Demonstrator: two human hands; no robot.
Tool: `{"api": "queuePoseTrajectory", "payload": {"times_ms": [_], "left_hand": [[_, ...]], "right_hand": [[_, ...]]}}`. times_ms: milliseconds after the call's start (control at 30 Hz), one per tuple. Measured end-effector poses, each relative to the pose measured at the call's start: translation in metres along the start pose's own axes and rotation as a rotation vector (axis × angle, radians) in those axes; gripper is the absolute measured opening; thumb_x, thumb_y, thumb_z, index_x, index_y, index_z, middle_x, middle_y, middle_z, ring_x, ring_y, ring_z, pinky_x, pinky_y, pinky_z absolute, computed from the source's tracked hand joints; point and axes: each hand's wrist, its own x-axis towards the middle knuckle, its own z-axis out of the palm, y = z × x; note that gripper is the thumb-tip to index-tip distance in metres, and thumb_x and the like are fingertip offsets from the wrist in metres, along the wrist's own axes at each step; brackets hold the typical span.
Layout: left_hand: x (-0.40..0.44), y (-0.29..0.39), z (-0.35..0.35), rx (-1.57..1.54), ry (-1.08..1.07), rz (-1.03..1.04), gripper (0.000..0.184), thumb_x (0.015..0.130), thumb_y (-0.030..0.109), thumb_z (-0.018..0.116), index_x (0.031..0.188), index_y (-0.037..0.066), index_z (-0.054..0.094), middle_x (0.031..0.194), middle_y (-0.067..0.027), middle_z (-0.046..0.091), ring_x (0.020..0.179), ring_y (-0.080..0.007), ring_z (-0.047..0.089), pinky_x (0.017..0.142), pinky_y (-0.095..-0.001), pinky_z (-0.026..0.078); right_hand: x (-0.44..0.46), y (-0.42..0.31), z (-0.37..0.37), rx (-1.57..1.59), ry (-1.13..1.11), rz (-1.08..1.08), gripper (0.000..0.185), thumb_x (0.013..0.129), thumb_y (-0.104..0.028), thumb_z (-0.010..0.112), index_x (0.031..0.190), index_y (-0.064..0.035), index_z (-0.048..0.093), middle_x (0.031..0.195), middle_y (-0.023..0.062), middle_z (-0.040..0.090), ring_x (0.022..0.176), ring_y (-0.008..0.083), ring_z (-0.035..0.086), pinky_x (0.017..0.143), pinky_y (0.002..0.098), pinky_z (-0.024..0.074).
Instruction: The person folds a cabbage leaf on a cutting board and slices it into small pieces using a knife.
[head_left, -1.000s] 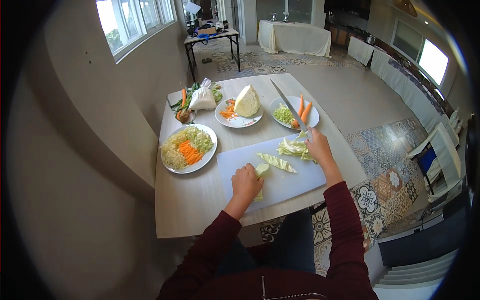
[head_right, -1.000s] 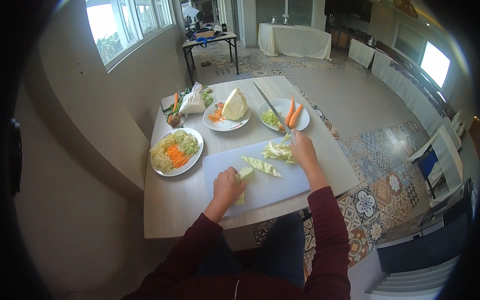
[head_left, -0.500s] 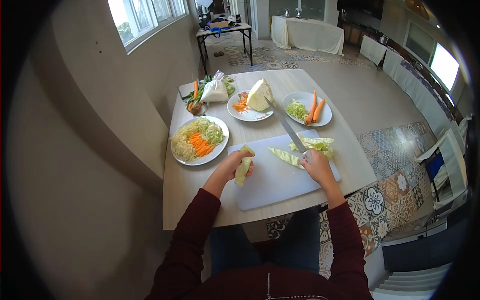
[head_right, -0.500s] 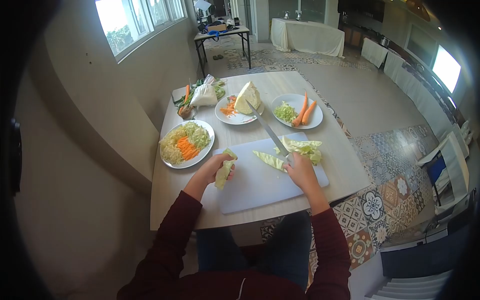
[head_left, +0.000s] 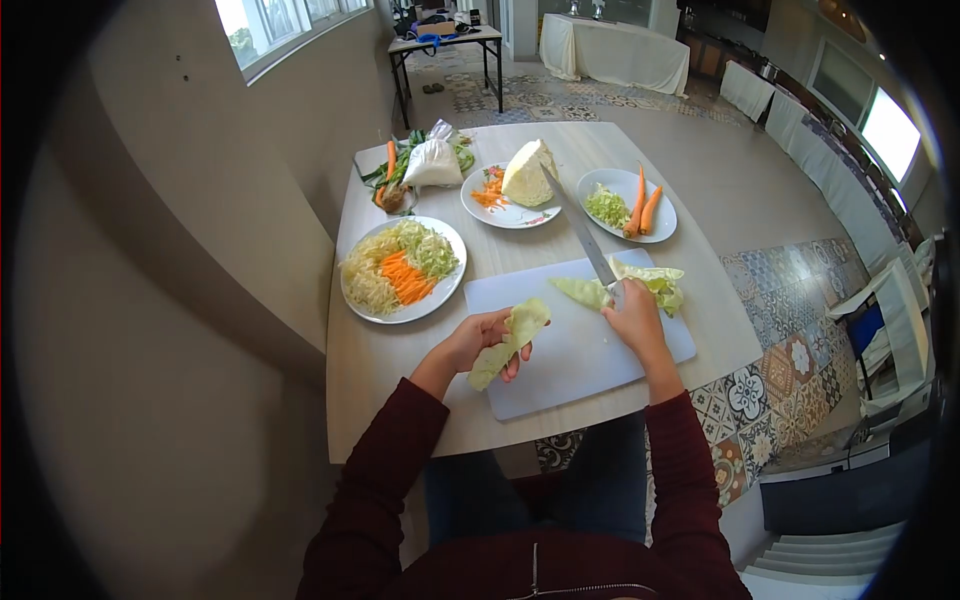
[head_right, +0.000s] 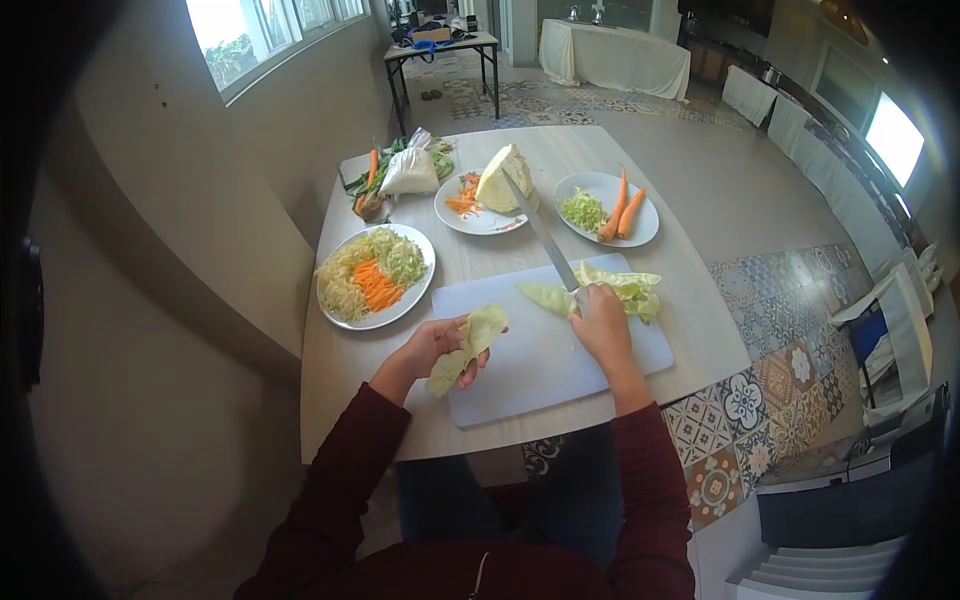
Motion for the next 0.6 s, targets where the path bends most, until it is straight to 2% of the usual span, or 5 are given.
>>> {"api": "queuePoseTrajectory", "payload": {"times_ms": [133, 267, 367, 500, 600], "left_hand": [[0.004, -0.003, 0.006, 0.042, -0.017, -0.016, 0.051, 0.094, 0.022, 0.038, 0.14, 0.001, 0.042, 0.093, -0.0157, 0.063, 0.067, -0.026, 0.067, 0.061, -0.0373, 0.059], [0.004, -0.005, 0.013, 0.044, -0.056, -0.087, 0.05, 0.098, 0.026, 0.037, 0.143, 0.004, 0.041, 0.096, -0.0146, 0.062, 0.07, -0.026, 0.068, 0.064, -0.0371, 0.059], [0.007, -0.011, 0.017, 0.09, -0.049, -0.134, 0.049, 0.1, 0.029, 0.035, 0.142, 0.006, 0.042, 0.097, -0.0149, 0.062, 0.071, -0.026, 0.067, 0.065, -0.0379, 0.059], [0.006, -0.015, 0.03, 0.169, -0.063, -0.17, 0.047, 0.1, 0.029, 0.034, 0.141, 0.006, 0.042, 0.097, -0.0153, 0.062, 0.07, -0.0261, 0.067, 0.065, -0.0389, 0.059], [0.007, -0.015, 0.037, 0.234, -0.071, -0.184, 0.048, 0.1, 0.033, 0.038, 0.139, 0.006, 0.043, 0.096, -0.0146, 0.062, 0.068, -0.0246, 0.066, 0.063, -0.0376, 0.059]], "right_hand": [[0.004, 0.003, 0.001, -0.079, 0.153, 0.029, 0.032, 0.074, -0.007, 0.078, 0.097, 0.0057, 0.059, 0.1, 0.0231, 0.059, 0.099, 0.0413, 0.06, 0.088, 0.0466, 0.0491], [-0.017, 0.003, -0.004, -0.064, 0.23, -0.153, 0.036, 0.079, -0.009, 0.077, 0.105, 0.0088, 0.059, 0.104, 0.0218, 0.063, 0.093, 0.0372, 0.064, 0.084, 0.0413, 0.052], [-0.041, -0.03, -0.028, 0.446, -0.185, 0.156, 0.036, 0.083, -0.013, 0.077, 0.107, 0.0089, 0.06, 0.098, 0.0155, 0.069, 0.083, 0.0251, 0.067, 0.079, 0.0347, 0.0542], [-0.064, -0.035, -0.011, 0.93, -0.331, 0.264, 0.03, 0.087, -0.015, 0.077, 0.102, 0.0054, 0.061, 0.091, 0.0093, 0.069, 0.079, 0.0123, 0.064, 0.071, 0.0265, 0.054], [-0.074, -0.036, -0.004, 1.011, -0.311, 0.305, 0.026, 0.084, -0.01, 0.079, 0.094, 0.0023, 0.058, 0.088, 0.0086, 0.066, 0.075, 0.0133, 0.064, 0.068, 0.0267, 0.054]]}}
